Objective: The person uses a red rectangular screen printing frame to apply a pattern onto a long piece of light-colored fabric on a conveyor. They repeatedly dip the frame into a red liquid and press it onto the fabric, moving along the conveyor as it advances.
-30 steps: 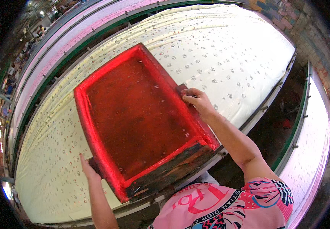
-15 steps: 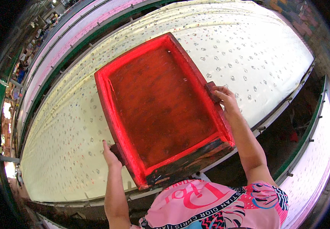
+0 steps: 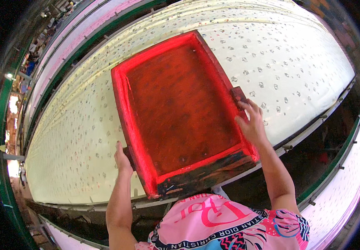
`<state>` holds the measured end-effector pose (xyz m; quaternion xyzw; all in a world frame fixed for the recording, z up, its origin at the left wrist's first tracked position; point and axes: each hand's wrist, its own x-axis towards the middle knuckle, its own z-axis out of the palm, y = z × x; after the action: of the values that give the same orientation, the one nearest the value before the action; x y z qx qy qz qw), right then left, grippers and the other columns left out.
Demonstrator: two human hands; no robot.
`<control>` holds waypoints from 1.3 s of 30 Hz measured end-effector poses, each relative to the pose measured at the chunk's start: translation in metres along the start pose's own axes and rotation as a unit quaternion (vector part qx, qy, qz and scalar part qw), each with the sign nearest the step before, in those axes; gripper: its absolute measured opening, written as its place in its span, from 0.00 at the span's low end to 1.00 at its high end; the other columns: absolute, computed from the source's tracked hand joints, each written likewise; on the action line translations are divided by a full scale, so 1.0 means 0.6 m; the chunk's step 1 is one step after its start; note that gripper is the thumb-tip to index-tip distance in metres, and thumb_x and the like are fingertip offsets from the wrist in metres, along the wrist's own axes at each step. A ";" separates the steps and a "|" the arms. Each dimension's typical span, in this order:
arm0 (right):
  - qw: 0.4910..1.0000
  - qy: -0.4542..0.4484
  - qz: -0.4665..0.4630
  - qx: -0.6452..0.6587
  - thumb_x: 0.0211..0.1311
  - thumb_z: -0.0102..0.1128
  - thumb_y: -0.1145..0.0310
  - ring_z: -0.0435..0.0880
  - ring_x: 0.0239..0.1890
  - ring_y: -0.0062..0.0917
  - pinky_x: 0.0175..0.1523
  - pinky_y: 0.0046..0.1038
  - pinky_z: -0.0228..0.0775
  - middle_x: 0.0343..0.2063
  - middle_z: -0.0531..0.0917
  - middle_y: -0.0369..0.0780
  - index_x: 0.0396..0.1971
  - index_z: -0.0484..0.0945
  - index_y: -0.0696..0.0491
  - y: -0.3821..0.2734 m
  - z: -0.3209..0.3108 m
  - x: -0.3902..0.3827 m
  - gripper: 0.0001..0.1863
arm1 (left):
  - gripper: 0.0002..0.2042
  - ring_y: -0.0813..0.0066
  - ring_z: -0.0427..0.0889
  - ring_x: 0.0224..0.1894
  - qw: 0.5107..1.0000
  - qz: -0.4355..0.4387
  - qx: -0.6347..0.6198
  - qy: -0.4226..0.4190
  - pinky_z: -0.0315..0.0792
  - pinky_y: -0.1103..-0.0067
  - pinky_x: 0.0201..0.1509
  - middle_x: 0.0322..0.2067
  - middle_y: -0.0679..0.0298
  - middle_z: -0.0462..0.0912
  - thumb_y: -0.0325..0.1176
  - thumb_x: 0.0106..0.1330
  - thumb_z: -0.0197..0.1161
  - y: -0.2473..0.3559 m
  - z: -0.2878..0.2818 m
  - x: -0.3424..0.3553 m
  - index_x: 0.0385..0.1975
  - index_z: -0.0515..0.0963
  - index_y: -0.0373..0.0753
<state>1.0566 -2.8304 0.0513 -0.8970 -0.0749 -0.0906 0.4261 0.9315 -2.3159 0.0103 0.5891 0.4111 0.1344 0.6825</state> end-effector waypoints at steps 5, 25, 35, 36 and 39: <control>0.897 -0.394 -0.198 0.015 0.49 0.85 0.66 0.77 0.73 0.48 0.75 0.51 0.71 0.71 0.79 0.49 0.65 0.84 0.46 -0.099 -0.021 -0.158 0.38 | 0.36 0.63 0.89 0.40 0.998 0.005 0.059 -0.036 0.83 0.63 0.52 0.39 0.55 0.89 0.65 0.83 0.54 -0.017 -0.020 0.024 0.49 0.82 0.28; 0.849 -0.399 -0.183 -0.295 0.56 0.69 0.77 0.91 0.54 0.42 0.58 0.44 0.83 0.50 0.91 0.42 0.55 0.88 0.49 -0.270 0.085 -0.226 0.24 | 0.32 0.46 0.87 0.53 0.974 0.124 0.187 0.026 0.75 0.57 0.61 0.47 0.41 0.88 0.56 0.84 0.52 -0.013 -0.006 0.011 0.48 0.82 0.24; 0.866 -0.283 -0.307 -0.276 0.53 0.72 0.73 0.88 0.61 0.38 0.65 0.41 0.80 0.58 0.88 0.40 0.63 0.85 0.45 -0.219 0.131 -0.275 0.32 | 0.32 0.43 0.87 0.54 0.976 0.135 0.173 0.003 0.75 0.58 0.63 0.49 0.39 0.87 0.55 0.85 0.51 -0.044 -0.014 0.040 0.53 0.80 0.22; 0.866 -0.268 -0.320 -0.275 0.53 0.72 0.73 0.88 0.61 0.38 0.65 0.41 0.80 0.58 0.87 0.40 0.63 0.85 0.45 -0.211 0.145 -0.261 0.32 | 0.32 0.43 0.87 0.54 0.977 0.138 0.164 -0.001 0.75 0.57 0.63 0.48 0.39 0.87 0.55 0.85 0.51 -0.040 -0.015 0.041 0.52 0.80 0.22; 0.867 -0.253 -0.319 -0.286 0.54 0.70 0.74 0.88 0.60 0.38 0.65 0.41 0.79 0.58 0.87 0.40 0.63 0.86 0.45 -0.215 0.176 -0.218 0.31 | 0.31 0.47 0.86 0.50 0.974 0.135 0.180 0.017 0.75 0.58 0.59 0.44 0.41 0.87 0.55 0.85 0.52 -0.038 -0.018 0.022 0.48 0.80 0.23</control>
<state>0.9127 -2.6748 0.0529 -0.8990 -0.4331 -0.0095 0.0651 0.9251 -2.3057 -0.0157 0.7497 0.3572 0.1594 0.5339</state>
